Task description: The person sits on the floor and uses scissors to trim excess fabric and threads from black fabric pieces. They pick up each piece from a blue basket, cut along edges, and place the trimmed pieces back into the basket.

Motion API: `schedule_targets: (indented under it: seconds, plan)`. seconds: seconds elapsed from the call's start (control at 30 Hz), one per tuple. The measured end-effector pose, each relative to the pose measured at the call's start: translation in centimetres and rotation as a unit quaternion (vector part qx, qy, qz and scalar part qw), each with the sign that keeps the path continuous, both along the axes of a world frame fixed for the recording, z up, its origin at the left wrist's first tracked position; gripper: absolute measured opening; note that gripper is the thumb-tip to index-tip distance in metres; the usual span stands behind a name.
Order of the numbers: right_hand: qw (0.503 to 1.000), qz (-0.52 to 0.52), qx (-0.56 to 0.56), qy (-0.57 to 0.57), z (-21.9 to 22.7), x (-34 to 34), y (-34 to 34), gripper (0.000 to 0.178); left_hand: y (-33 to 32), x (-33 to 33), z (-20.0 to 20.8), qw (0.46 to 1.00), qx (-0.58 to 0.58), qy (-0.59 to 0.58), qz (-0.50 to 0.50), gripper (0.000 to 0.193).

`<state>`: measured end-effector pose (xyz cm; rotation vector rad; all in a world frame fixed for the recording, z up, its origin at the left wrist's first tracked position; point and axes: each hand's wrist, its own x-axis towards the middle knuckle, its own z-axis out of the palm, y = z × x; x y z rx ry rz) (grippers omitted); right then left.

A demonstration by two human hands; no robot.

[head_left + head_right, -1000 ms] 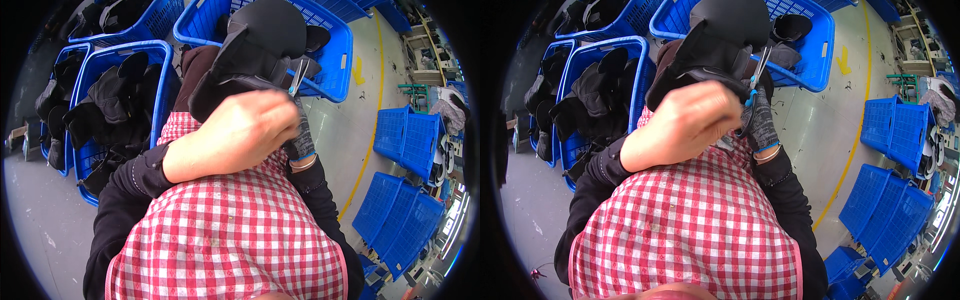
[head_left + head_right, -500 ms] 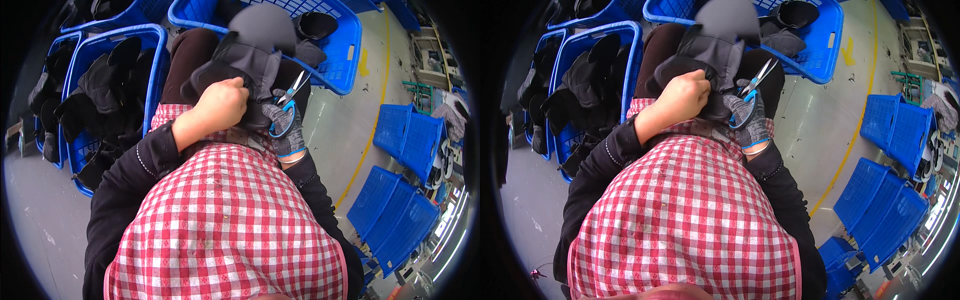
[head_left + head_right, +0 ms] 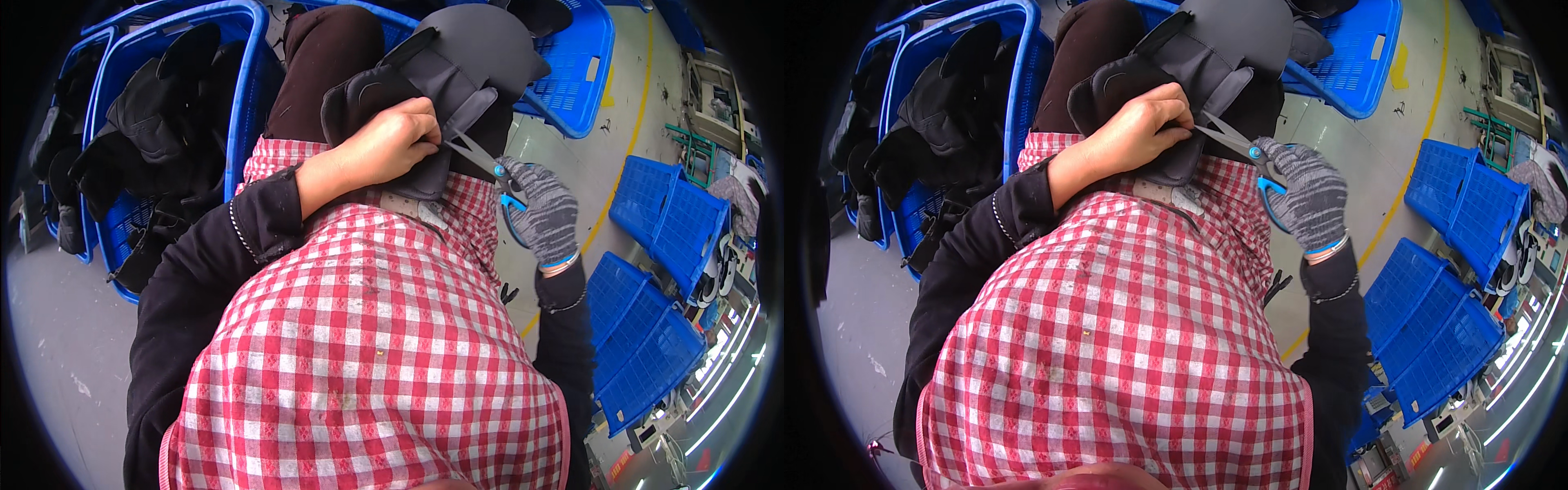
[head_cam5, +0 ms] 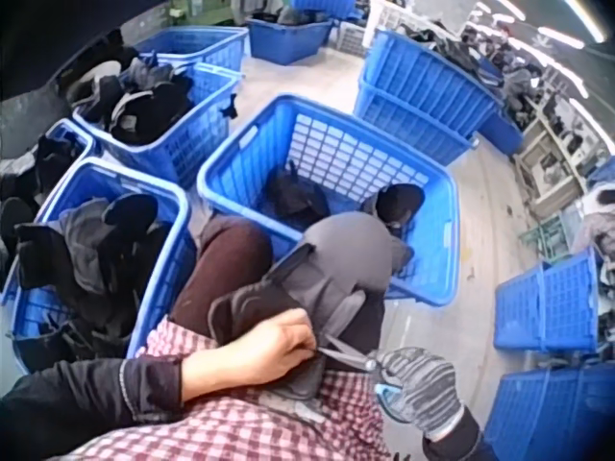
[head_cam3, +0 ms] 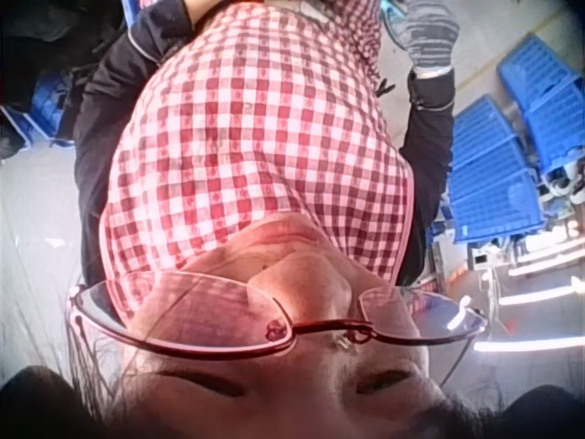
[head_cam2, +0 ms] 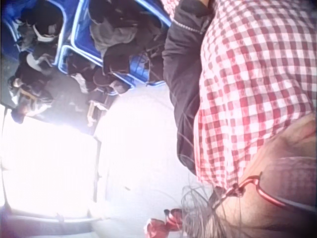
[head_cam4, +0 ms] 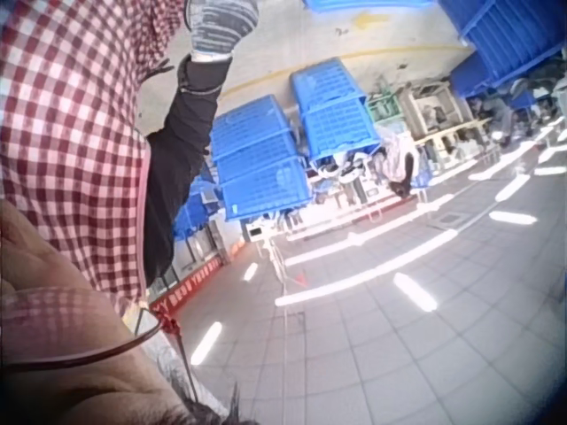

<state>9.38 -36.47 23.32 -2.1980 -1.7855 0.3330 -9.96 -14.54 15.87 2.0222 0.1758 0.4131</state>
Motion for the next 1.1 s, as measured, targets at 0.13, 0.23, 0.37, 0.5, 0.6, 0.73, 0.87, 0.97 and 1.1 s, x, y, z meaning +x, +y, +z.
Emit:
schedule_targets:
  seconds: [0.13, 0.23, 0.37, 0.5, 0.6, 0.73, 0.87, 0.97, 1.1]
  plan:
    - [0.987, 0.085, -0.125, -0.052, 2.7, 2.5, 2.0, 0.052, -0.4, -0.1, 0.4, 1.000, 0.024, 0.008, 0.006, 0.010]
    - [0.961, 0.161, -0.201, -0.098, 4.5, 3.8, 4.6, 0.051, -0.7, -0.4, 0.5, 1.000, 0.030, 0.000, 0.008, 0.011]
    - [0.928, 0.253, -0.225, -0.157, 5.5, 4.7, 7.4, 0.047, -0.8, -0.6, 0.3, 0.999, 0.033, -0.004, 0.002, 0.012]
    - [0.913, 0.302, -0.219, -0.164, 5.0, 5.1, 8.6, 0.044, -0.6, -0.8, 0.2, 1.000, -0.022, 0.006, -0.009, 0.011]
    - [0.912, 0.334, -0.189, -0.145, 4.2, 5.6, 8.7, 0.043, -0.3, -0.9, 0.3, 0.998, -0.051, 0.008, -0.020, 0.011]
    - [0.914, 0.350, -0.156, -0.132, 3.5, 5.9, 8.2, 0.042, 0.0, -0.8, 0.5, 0.996, -0.077, 0.037, -0.035, 0.011]
    - [0.917, 0.345, -0.140, -0.144, 3.1, 5.7, 8.0, 0.043, 0.4, -0.7, 0.3, 0.993, -0.092, 0.046, -0.049, 0.012]
    - [0.917, 0.345, -0.132, -0.147, 3.2, 5.5, 8.0, 0.043, 0.5, -0.7, 0.2, 0.993, -0.098, 0.043, -0.040, 0.011]
    - [0.921, 0.340, -0.119, -0.150, 3.4, 5.5, 8.1, 0.043, 0.5, -0.6, 0.1, 0.989, -0.144, 0.039, -0.015, 0.008]
